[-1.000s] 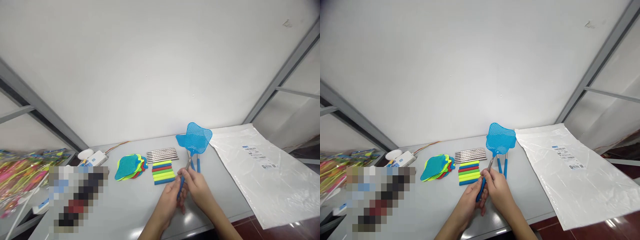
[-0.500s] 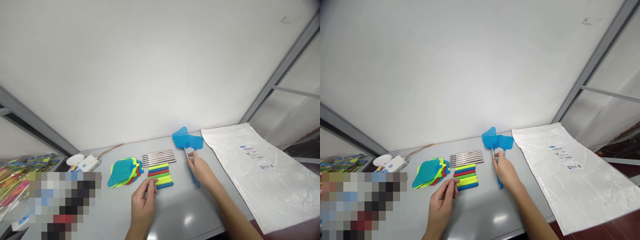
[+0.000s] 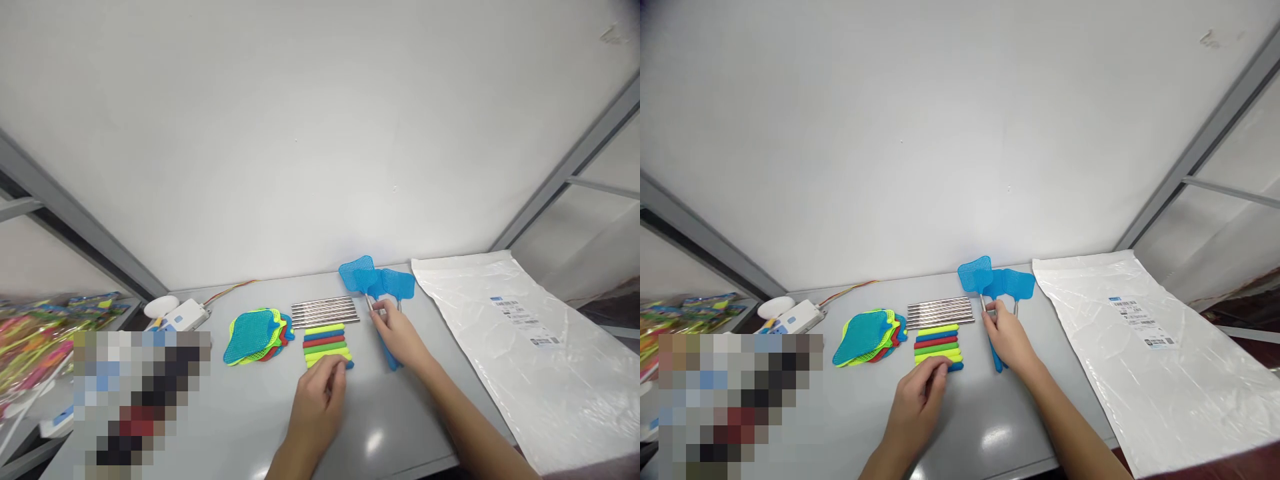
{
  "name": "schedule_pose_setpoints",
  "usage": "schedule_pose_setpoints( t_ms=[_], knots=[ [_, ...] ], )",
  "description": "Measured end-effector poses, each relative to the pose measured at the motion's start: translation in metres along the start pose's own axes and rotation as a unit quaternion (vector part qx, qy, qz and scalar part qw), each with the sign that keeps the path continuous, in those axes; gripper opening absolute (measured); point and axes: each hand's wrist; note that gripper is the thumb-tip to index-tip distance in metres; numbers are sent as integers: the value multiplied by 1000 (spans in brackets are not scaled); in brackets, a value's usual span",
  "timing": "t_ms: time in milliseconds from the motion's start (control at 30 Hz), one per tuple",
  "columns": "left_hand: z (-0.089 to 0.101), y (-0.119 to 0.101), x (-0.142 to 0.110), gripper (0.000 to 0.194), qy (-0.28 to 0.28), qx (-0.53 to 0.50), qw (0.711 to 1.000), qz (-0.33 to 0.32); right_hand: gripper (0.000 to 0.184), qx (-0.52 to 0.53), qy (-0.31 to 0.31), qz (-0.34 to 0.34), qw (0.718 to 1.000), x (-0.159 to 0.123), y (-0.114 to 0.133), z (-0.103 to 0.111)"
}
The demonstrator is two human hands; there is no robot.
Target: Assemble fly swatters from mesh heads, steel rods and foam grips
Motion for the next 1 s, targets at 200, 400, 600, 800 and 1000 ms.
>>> schedule_pose_setpoints(
  t_ms=[200, 400, 600, 800, 1000],
  knots=[
    [-40, -23, 21, 42, 117, -104, 987, 41, 31, 87, -17, 16, 996, -11, 5, -10],
    [-63, -36, 32, 42, 95, -196, 974, 61, 33, 73, -21, 57, 995, -7, -3, -5],
    [-64, -32, 41, 18, 80, -91, 992, 27, 22, -51, -12, 143, 988, 8, -26, 4],
    [-70, -25, 49, 17, 73, 0, 997, 21, 27, -156, -35, 160, 974, 3, -48, 0],
    [-80, -29, 59, 17, 95, 41, 995, 7, 28, -164, -76, 154, 971, 2, -63, -3]
  ],
)
Point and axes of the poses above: each hand's wrist, its own x-axis towards the middle knuckle, its own z-axis out of the back of the hand, y = z × x, and after that the axes turned 1 degree about -x, right-handed
